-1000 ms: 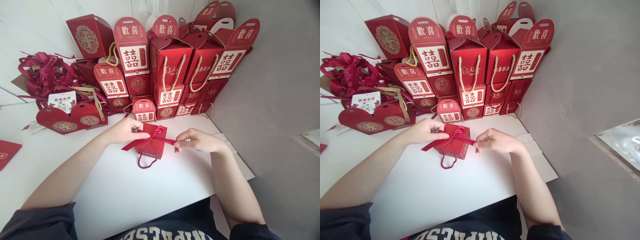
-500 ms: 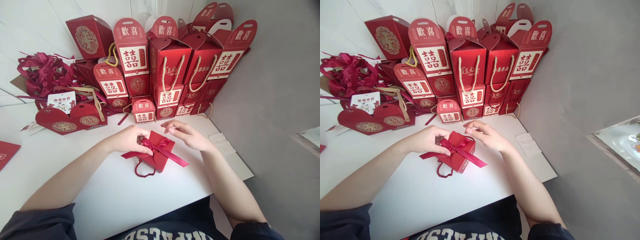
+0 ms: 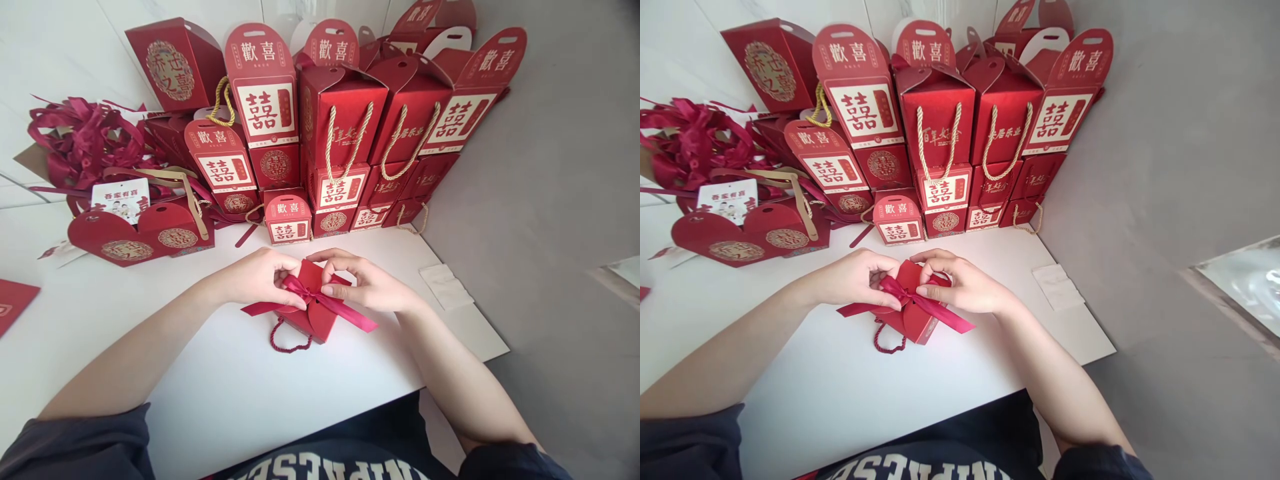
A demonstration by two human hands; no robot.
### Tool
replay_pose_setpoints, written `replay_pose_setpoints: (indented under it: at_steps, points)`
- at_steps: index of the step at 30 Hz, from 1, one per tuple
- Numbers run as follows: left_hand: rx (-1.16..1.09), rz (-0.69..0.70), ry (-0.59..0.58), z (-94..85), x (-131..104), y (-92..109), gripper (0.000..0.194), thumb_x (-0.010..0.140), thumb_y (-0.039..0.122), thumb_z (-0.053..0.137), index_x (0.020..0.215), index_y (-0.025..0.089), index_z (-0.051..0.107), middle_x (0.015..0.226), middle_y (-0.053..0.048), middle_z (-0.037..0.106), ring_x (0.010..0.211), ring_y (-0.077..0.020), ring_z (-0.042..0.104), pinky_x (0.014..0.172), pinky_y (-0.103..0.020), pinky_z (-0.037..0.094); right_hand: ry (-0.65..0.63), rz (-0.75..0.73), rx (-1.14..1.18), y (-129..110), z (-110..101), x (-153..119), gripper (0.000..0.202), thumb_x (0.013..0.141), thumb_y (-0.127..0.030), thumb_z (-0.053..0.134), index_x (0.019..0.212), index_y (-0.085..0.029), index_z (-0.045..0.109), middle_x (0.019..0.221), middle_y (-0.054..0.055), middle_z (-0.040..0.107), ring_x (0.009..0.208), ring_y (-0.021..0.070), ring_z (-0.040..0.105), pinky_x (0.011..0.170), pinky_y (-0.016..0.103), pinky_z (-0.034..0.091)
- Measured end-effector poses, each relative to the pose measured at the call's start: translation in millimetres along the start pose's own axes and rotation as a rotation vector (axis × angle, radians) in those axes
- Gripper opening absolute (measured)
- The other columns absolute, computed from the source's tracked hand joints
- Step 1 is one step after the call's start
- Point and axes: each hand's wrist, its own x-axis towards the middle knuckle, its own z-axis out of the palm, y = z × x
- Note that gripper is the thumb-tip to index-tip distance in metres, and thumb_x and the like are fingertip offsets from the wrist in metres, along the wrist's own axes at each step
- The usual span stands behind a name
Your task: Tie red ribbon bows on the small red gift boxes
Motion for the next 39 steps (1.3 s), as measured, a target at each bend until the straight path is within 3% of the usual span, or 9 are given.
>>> replay_pose_setpoints:
  at_steps: [5, 16, 19, 22, 24, 33, 39]
  points:
    - [0.053, -0.009, 0.014, -1.6, -1, 1, 0.038, 0.070, 0.050, 0.075, 0.071, 0.015, 0.061, 0.062, 0.004, 0.052, 0.058, -0.0093, 0.044, 0.052, -0.021, 0.031, -0.015, 0.008, 0.029, 0, -3, -2, 0.024, 0.091, -0.032, 0.064, 0.071, -0.019, 0.058, 0.133, 0.008, 0.056, 0.123, 0.0237, 0.052, 0.105, 0.041, 0.038]
    - [0.030, -0.021, 0.003, -5.0, -2, 0, 0.040, 0.071, 0.051, 0.074, 0.070, 0.014, 0.059, 0.064, 0.004, 0.051, 0.059, -0.0096, 0.046, 0.054, -0.021, 0.035, -0.019, -0.059, 0.022, 4, -7, -1, 0.025, 0.095, -0.031, 0.058, 0.073, -0.019, 0.059, 0.127, 0.007, 0.055, 0.122, 0.0212, 0.051, 0.104, 0.037, 0.038]
    - [-0.043, 0.001, -0.012, -6.9, -3, 2, 0.037, 0.083, 0.047, 0.064, 0.067, 0.015, 0.051, 0.064, 0.004, 0.046, 0.059, -0.0086, 0.042, 0.054, -0.021, 0.033, 0.077, -0.084, -0.062, 5, -6, -1, 0.026, 0.094, -0.033, 0.059, 0.072, -0.019, 0.057, 0.105, 0.007, 0.059, 0.099, 0.0183, 0.056, 0.092, 0.033, 0.043]
    - [-0.074, 0.047, 0.032, -8.4, -3, 4, 0.040, 0.092, 0.040, 0.052, 0.062, 0.016, 0.040, 0.062, 0.004, 0.037, 0.057, -0.0076, 0.034, 0.053, -0.021, 0.030, 0.120, -0.084, -0.146, 4, -5, -2, 0.033, 0.096, -0.038, 0.055, 0.068, -0.020, 0.051, 0.074, 0.001, 0.054, 0.072, 0.0147, 0.049, 0.075, 0.030, 0.042]
    - [-0.086, 0.061, 0.047, -8.5, -2, 4, 0.041, 0.092, 0.038, 0.052, 0.060, 0.017, 0.035, 0.060, 0.004, 0.032, 0.055, -0.0074, 0.031, 0.052, -0.022, 0.028, 0.125, -0.082, -0.167, 3, -4, -3, 0.036, 0.096, -0.039, 0.054, 0.066, -0.020, 0.048, 0.066, -0.001, 0.051, 0.066, 0.0138, 0.044, 0.070, 0.029, 0.040]
    - [-0.145, 0.061, 0.183, -5.4, -2, 4, 0.045, 0.090, 0.037, 0.054, 0.056, 0.017, 0.032, 0.054, 0.005, 0.028, 0.051, -0.0065, 0.026, 0.048, -0.023, 0.022, 0.198, -0.068, -0.097, 7, -5, -6, 0.037, 0.094, -0.041, 0.055, 0.065, -0.020, 0.045, 0.067, -0.001, 0.049, 0.062, 0.0121, 0.043, 0.059, 0.027, 0.035]
    - [-0.204, 0.067, 0.205, -3.3, 2, -1, 0.044, 0.090, 0.033, 0.055, 0.055, 0.017, 0.034, 0.052, 0.005, 0.030, 0.048, -0.0053, 0.026, 0.044, -0.021, 0.021, 0.197, -0.061, -0.105, 9, -11, -8, 0.036, 0.094, -0.039, 0.055, 0.065, -0.020, 0.047, 0.067, -0.001, 0.051, 0.061, 0.0117, 0.043, 0.058, 0.027, 0.035]
